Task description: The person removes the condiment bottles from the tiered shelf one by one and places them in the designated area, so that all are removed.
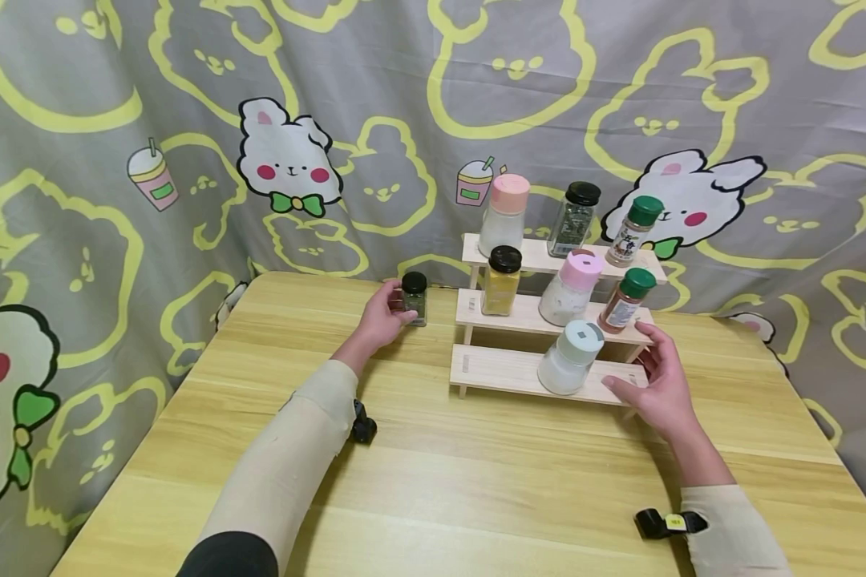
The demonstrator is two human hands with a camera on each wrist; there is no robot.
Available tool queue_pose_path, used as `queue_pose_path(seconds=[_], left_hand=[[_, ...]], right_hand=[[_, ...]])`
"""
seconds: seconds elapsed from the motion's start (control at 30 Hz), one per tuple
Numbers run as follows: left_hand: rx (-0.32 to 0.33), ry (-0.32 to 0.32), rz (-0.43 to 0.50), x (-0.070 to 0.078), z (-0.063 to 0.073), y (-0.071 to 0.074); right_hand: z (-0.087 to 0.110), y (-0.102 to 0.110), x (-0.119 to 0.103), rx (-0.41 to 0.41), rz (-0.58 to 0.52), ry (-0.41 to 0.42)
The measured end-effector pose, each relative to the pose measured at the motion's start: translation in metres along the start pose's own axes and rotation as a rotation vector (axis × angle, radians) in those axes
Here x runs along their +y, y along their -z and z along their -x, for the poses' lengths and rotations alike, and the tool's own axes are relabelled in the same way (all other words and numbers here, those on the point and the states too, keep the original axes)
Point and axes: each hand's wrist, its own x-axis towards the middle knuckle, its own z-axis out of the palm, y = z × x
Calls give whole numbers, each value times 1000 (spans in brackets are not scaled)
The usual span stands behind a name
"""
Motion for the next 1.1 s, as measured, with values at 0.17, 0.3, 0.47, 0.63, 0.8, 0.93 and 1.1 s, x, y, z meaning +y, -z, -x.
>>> queue_pose_path(seconds=[0.17, 0.3, 0.47, 0.63, 0.8, 0.93, 1.1], left_hand=[[-3, 13, 18, 0, 1, 0], [-5, 22, 43, -2, 1, 0], [-1, 44, 94, -3, 4, 1], [11, 56, 145, 0, 7, 2], [33, 54, 103, 4, 11, 3], [45, 49, 70, 9, 13, 6], [40, 22, 63, 15, 16, 9]], right_hand=[[-2, 1, 3, -1, 9, -3], [-1, 1, 5, 0, 6, -7], [0, -1, 4, -3, 1, -3], [2, -1, 2, -1, -6, 0], [2, 0, 2, 0, -10, 3], [2, 1, 2, -3, 4, 2], [1, 1, 1, -6, 12, -3]])
